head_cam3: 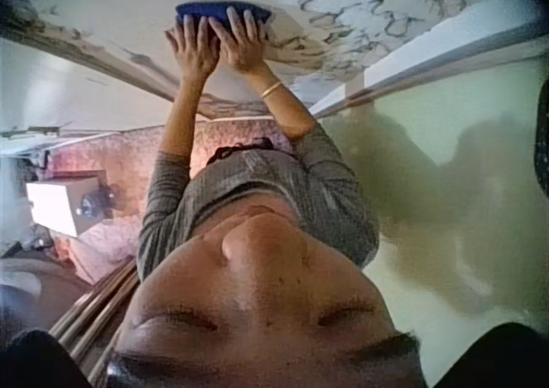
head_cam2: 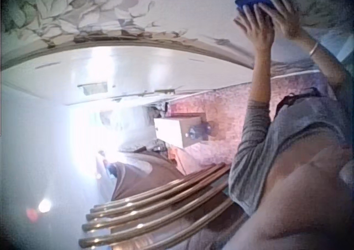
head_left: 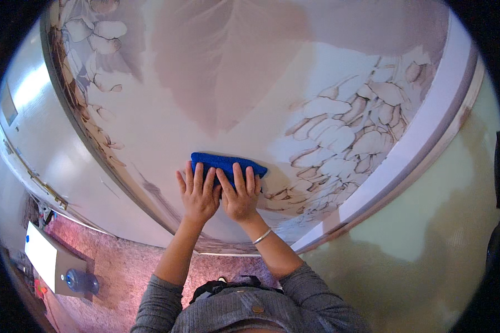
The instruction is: The person wipes a wall with floral wallpaper and a white door using a blue cloth, then opens the door and wipes the interior wooden surface and a metal rod. The person continues wiping the wall and door surfaces throughout the clip.
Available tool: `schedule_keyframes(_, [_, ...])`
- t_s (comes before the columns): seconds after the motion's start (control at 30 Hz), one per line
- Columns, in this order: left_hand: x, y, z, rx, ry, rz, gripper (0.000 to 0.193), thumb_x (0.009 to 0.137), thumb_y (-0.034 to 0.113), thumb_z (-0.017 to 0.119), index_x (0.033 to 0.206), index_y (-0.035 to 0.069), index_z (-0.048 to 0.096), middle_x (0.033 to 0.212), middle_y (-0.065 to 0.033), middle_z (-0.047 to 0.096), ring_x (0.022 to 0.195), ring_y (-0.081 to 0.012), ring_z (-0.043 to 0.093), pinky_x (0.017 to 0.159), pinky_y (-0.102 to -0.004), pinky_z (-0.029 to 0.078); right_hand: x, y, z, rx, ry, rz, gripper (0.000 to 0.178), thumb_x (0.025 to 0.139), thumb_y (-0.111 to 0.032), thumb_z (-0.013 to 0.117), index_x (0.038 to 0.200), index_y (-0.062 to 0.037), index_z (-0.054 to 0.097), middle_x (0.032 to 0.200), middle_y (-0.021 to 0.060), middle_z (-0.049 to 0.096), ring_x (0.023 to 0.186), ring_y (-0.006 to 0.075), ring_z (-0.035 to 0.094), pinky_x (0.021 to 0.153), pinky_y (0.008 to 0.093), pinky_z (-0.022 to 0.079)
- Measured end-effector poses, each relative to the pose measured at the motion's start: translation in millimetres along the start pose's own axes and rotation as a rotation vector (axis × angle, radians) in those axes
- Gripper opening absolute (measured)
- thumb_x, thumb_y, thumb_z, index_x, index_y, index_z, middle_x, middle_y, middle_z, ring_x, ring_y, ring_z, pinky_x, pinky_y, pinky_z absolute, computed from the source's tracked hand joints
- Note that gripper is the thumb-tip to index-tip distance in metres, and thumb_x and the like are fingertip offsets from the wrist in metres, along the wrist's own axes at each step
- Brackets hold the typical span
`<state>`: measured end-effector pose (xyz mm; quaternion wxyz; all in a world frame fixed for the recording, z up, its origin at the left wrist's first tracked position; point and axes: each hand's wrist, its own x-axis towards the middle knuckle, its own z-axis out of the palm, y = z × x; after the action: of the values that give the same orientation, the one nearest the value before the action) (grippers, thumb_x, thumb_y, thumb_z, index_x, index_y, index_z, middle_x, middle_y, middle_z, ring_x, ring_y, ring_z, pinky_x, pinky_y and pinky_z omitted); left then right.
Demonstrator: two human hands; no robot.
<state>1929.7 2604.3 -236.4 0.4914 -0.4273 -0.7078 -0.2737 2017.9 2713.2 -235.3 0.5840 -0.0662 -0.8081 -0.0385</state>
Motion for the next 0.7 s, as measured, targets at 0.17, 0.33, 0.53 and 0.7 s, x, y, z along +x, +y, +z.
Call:
schedule_keyframes(0.17, [25.2,-2.9,-7.6,0.028,0.033,-0.041,0.051,0.099,0.034,0.052,0.144,0.008,0.048,0.155,-0.024,0.035,0.147,-0.0479,0.023,0.117,-0.0662,0.006,33.2,-7.3,-1.0,0.006,0.057,-0.005,0.042,0.098,-0.031,0.053,0.139,-0.03,0.059,0.152,0.0049,0.047,0.143,0.0317,0.035,0.114,0.0518,0.025])
schedule_keyframes(0.33, [62.3,31.1,-0.1,-0.01,0.005,0.026,0.049,0.101,0.03,0.05,0.143,0.005,0.047,0.155,-0.0265,0.034,0.146,-0.0493,0.024,0.117,-0.0661,0.006,53.1,29.6,-28.8,-0.076,0.066,0.037,0.04,0.099,-0.031,0.051,0.138,-0.0313,0.061,0.151,0.0018,0.048,0.142,0.0286,0.036,0.118,0.0533,0.018])
schedule_keyframes(0.53, [94.0,80.5,-2.2,-0.037,-0.007,0.045,0.051,0.097,0.028,0.057,0.145,0.012,0.049,0.156,-0.0248,0.034,0.146,-0.0495,0.025,0.117,-0.0652,0.006,67.8,75.8,-65.7,-0.114,0.13,0.003,0.04,0.1,-0.032,0.046,0.136,-0.0325,0.062,0.15,0.0017,0.05,0.144,0.0293,0.036,0.119,0.0537,0.01])
schedule_keyframes(0.7, [128.3,133.6,7.7,-0.076,-0.013,0.08,0.053,0.095,0.031,0.057,0.146,0.016,0.05,0.157,-0.0215,0.035,0.147,-0.0469,0.026,0.119,-0.0618,0.002,77.1,123.1,-106.2,-0.14,0.094,0.074,0.039,0.099,-0.03,0.046,0.134,-0.0306,0.064,0.151,0.0057,0.049,0.144,0.0338,0.035,0.121,0.0552,0.001])
